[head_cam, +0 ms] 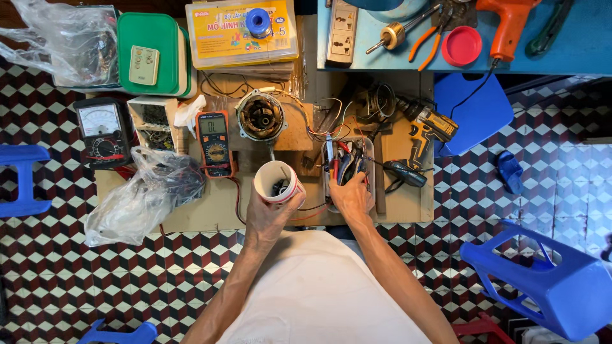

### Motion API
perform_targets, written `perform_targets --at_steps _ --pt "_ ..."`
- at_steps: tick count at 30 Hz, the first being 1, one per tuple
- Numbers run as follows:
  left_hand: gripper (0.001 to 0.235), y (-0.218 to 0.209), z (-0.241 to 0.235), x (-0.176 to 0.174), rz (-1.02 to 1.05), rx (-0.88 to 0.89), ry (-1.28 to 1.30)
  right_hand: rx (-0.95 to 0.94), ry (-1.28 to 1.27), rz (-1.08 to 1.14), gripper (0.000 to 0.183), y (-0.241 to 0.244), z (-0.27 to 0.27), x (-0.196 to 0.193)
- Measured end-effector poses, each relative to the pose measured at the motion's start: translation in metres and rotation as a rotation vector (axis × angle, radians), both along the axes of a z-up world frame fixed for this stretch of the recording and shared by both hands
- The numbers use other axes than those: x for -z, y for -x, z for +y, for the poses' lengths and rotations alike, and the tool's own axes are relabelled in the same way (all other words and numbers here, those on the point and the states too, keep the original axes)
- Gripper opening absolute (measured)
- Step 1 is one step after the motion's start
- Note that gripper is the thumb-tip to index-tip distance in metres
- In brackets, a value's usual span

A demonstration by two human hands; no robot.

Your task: The person disassembles a small electrical motor, removes the rotor, and uses a multimeter to test the windings. They then retrieve a new rotor from a plastic bag and insert it into the motor housing, using a screwdriver to adjust the internal components.

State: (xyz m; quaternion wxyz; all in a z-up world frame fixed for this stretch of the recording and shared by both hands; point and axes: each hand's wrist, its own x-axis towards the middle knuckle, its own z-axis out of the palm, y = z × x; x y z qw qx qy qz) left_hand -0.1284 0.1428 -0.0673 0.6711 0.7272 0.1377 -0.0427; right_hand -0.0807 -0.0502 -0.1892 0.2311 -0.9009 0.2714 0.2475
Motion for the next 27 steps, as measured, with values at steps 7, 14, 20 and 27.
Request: perform_targets --at_steps 7,14,20,27 --pt "0.071 0.008 0.018 0.009 0.042 0.080 -0.113 0.236 -0.392 -0.279 0.081 0.011 -0.005 -0.003" --pt "0.067 0.007 0.031 0.002 -0.034 0.077 -0.094 0.404 -0.439 -0.017 0.056 0.023 -0.025 -0.002" --pt "0.067 0.012 0.035 0.000 0.017 0.037 0.022 0.965 -1.109 -0.188 0.035 0.055 -0.037 0.029" --pt "0.067 0.016 0.039 0.000 0.037 0.058 -0.001 0.869 -1.069 -0.133 0.030 0.063 0.003 0.055"
